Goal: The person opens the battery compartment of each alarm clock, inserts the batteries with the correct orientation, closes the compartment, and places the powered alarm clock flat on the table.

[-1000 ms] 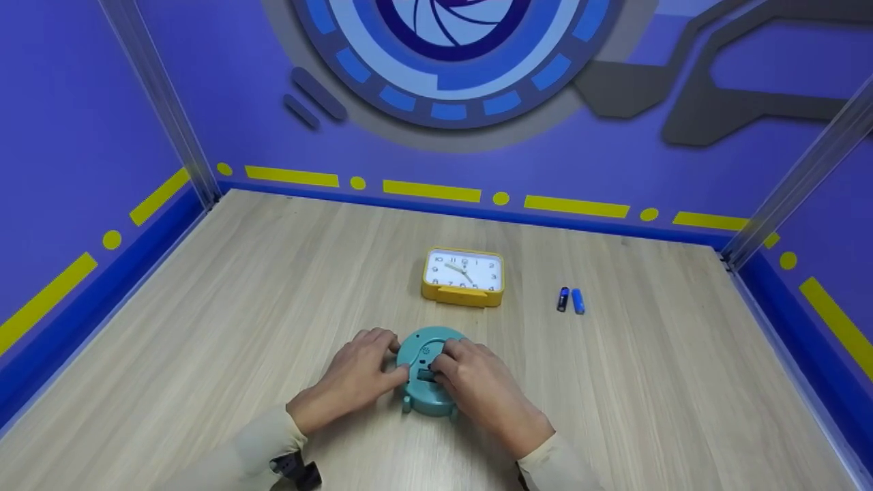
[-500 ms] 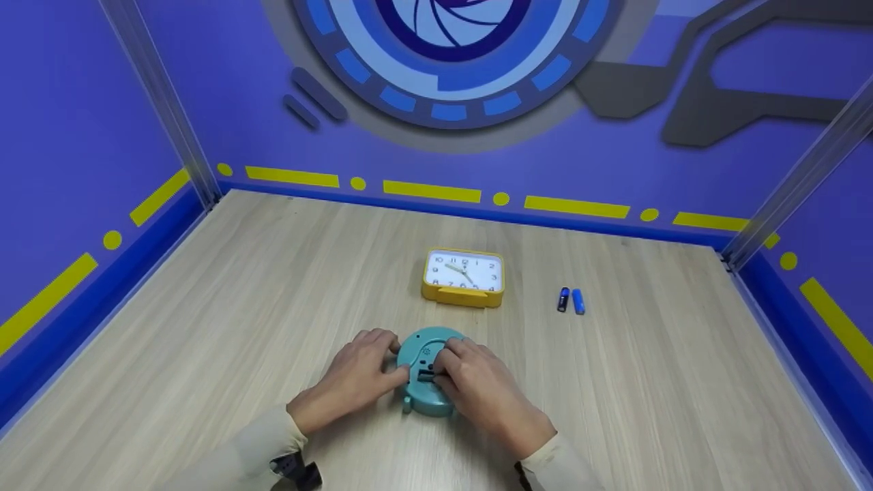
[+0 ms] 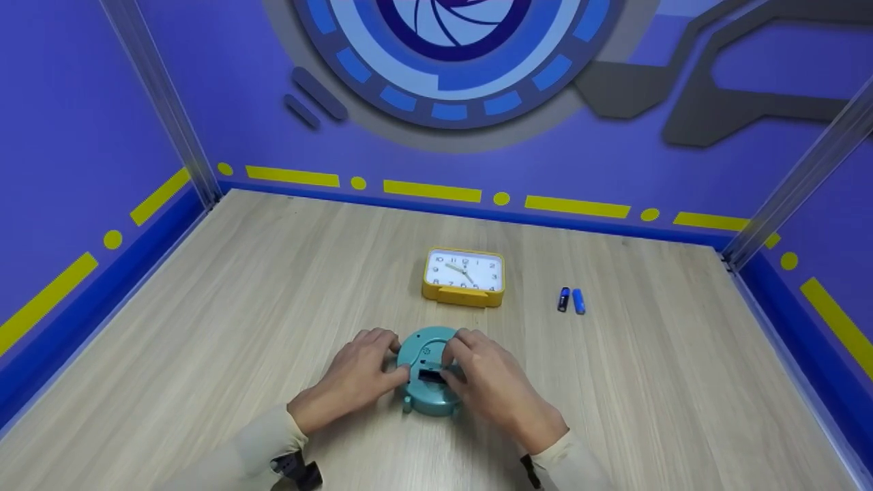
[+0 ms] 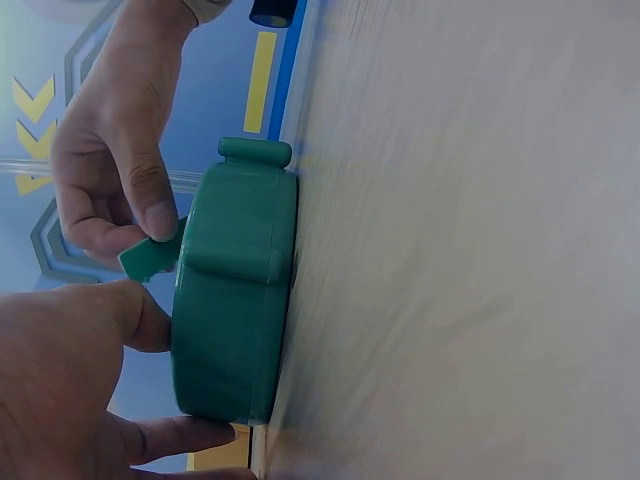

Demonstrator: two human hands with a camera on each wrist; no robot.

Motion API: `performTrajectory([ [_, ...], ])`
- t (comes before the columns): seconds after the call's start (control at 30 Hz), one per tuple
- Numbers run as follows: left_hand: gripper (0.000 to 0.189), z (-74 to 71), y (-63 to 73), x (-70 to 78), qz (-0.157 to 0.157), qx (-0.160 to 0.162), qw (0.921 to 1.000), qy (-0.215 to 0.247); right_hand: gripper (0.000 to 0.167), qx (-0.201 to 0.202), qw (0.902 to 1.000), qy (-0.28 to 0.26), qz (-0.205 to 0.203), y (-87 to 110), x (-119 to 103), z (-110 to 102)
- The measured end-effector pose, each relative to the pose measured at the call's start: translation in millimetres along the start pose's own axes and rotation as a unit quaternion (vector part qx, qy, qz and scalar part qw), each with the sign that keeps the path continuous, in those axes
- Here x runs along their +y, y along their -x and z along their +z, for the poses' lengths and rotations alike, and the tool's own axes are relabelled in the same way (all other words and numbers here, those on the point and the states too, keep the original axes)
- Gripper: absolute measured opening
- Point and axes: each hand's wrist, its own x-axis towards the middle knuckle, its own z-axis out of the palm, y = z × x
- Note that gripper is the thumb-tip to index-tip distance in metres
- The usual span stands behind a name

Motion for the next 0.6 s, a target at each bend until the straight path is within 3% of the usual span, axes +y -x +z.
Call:
performTrajectory([
  [0.6, 0.028, 1.9, -0.2, -1.4, -0.003, -0.001, 1.0000, 0.008, 0.033, 0.031, 0.9955, 0.087, 0.023, -0.4, 17.2, -14.9],
])
